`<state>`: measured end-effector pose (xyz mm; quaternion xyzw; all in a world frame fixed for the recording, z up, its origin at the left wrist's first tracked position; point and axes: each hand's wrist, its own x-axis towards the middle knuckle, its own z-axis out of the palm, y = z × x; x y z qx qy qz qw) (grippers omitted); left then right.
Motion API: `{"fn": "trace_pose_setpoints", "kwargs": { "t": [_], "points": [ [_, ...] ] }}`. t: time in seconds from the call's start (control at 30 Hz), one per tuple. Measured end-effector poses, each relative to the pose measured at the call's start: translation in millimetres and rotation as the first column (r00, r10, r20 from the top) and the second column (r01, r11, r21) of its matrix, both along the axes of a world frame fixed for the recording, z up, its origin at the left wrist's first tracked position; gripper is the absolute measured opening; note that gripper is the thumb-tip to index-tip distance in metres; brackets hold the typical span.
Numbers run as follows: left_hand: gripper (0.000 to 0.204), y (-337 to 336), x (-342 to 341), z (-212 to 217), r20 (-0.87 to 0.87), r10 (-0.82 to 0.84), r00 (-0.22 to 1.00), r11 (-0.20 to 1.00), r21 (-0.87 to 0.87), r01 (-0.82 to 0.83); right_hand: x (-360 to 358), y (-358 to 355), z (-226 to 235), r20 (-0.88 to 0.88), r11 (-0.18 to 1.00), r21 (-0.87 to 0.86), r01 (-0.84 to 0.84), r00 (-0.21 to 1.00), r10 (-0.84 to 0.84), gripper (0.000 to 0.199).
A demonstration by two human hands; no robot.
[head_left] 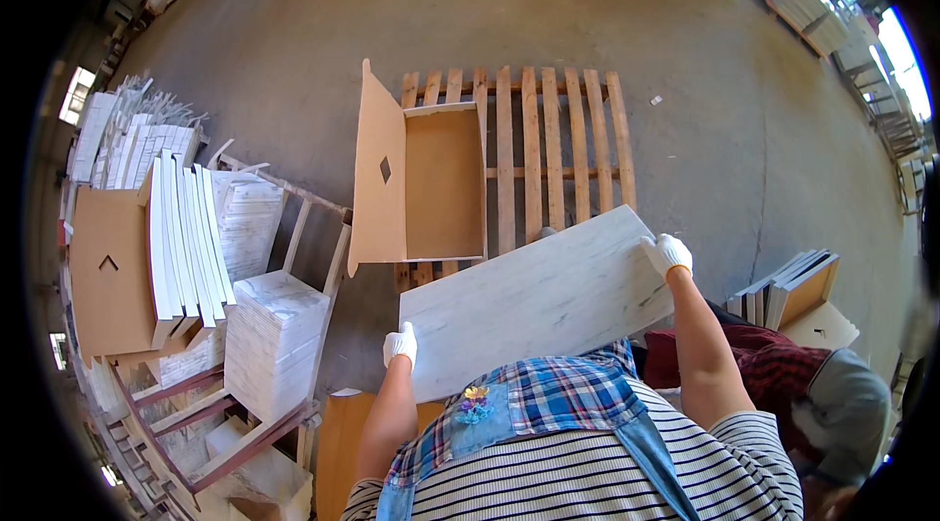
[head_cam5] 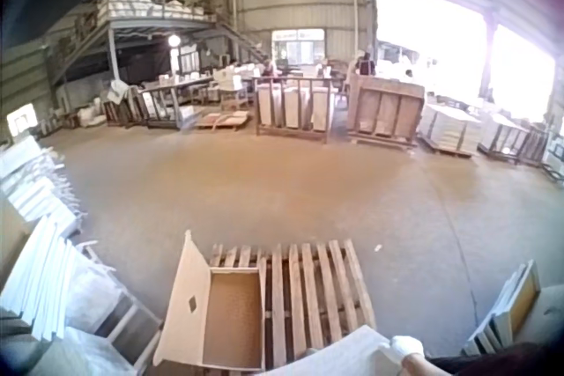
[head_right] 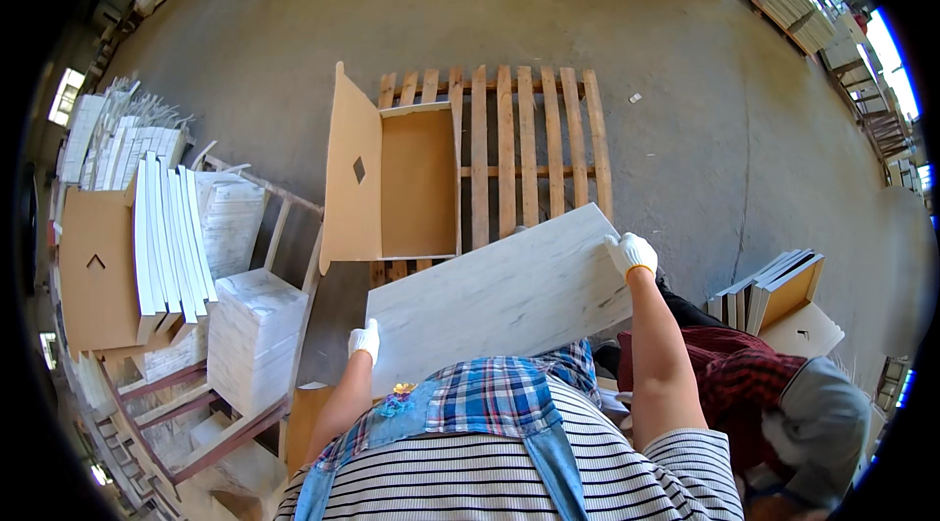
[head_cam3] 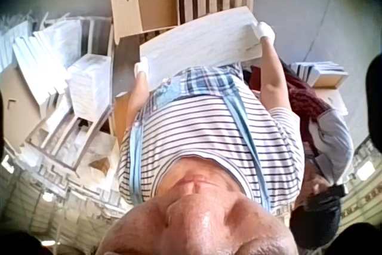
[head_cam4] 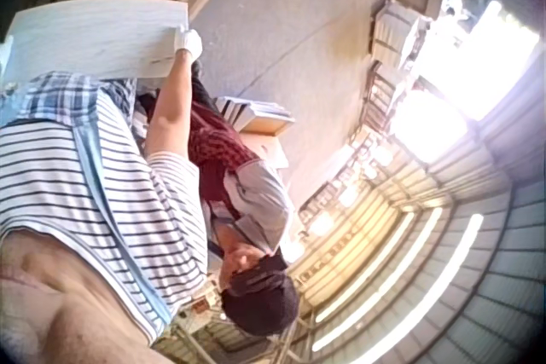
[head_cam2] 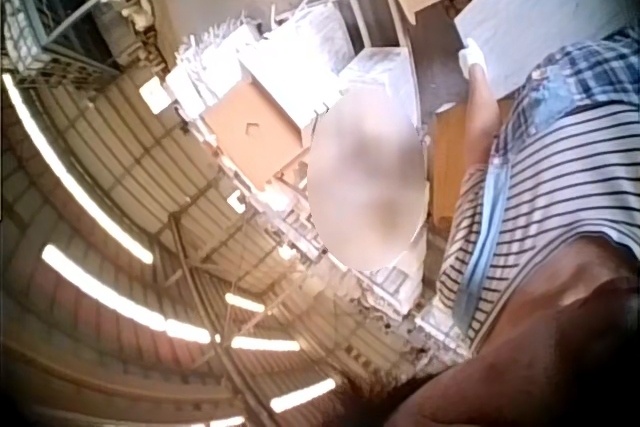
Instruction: The person walks through a warehouse and picks up a cardboard box. They remove a flat white panel from the box and place it into a wooden frame structure on a pallet. The person then picks up another box and places it on the pallet.
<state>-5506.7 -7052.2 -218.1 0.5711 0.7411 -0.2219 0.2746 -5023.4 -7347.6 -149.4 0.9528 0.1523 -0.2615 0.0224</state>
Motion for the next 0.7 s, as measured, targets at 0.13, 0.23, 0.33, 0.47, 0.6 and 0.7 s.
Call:
{"fn": "trace_pose_setpoints", "kwargs": {
  "t": [0.13,0.23,0.33,0.47,0.6,0.7],
  "points": [
    [0.073,-8,-8,-10,0.000,0.027,1.000,1.000,0.003,-0.027,-1,6,2,0.026,1.000,-0.016,-0.012,1.000,0.013,0.056],
    [0.073,-12,-12,-14,-0.004,0.049,0.999,0.999,-0.005,-0.050,-1,9,5,0.018,0.999,-0.021,-0.030,0.999,0.030,0.057],
    [0.073,-16,-13,-11,-0.003,0.052,0.999,0.999,-0.011,-0.052,-1,9,5,-0.001,0.999,-0.024,-0.038,0.999,0.038,0.059],
    [0.072,-17,-12,-9,0.010,0.039,0.999,0.999,-0.022,-0.038,1,5,0,0.006,0.999,-0.027,-0.043,0.999,0.043,0.059],
    [0.072,-20,-12,-6,0.006,0.054,0.999,0.998,-0.019,-0.054,0,3,-1,0.014,0.998,-0.033,-0.048,0.999,0.048,0.059],
    [0.071,-17,-13,-9,0.002,0.046,0.999,0.999,-0.010,-0.046,0,0,-5,0.015,0.998,-0.027,-0.050,0.999,0.050,0.060]
  ]
}}
